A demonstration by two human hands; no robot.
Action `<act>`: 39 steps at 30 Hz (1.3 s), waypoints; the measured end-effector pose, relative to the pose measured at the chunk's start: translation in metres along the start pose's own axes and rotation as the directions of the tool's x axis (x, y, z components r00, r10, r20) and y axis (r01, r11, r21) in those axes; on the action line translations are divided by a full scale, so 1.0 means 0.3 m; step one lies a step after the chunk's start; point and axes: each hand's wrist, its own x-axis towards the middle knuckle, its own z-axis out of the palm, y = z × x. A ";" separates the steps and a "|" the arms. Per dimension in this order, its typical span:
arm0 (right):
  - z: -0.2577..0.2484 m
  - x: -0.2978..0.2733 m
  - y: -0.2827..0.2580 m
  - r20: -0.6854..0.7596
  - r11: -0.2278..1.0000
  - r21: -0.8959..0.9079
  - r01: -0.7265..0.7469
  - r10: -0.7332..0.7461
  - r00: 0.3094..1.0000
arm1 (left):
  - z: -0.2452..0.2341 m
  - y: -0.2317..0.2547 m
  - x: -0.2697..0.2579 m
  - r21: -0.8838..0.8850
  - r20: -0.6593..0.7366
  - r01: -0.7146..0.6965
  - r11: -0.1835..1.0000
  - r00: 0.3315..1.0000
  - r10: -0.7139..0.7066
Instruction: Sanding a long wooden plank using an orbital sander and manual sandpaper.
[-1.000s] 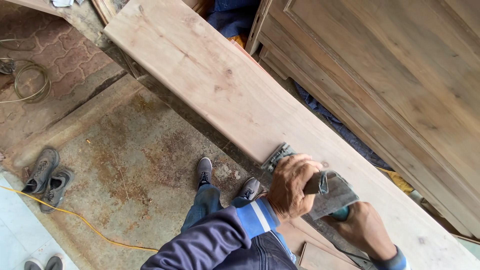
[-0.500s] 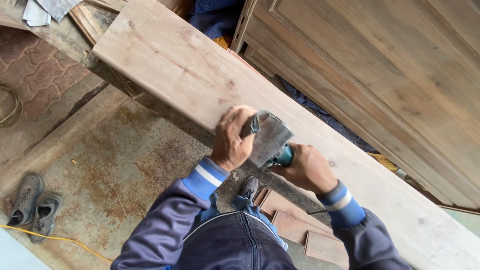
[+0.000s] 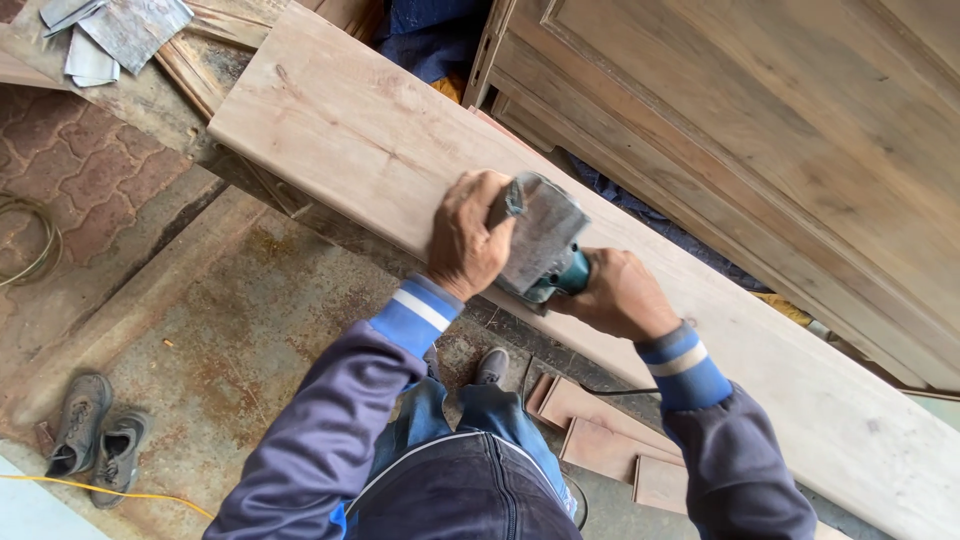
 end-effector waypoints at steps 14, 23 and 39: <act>-0.113 -0.551 0.741 0.063 0.880 0.058 -0.471 0.468 0.882 | 0.655 0.531 -0.165 -0.124 0.375 -0.039 0.991 0.923 0.084; -0.070 -0.824 0.936 0.091 0.879 0.026 -0.475 0.471 0.877 | 0.732 0.681 -0.337 -0.286 0.664 0.065 0.956 0.733 0.149; 0.037 -0.433 0.439 0.034 0.918 -0.116 -0.380 0.386 0.922 | 0.184 0.429 -0.232 -0.370 0.256 0.085 0.925 0.966 0.013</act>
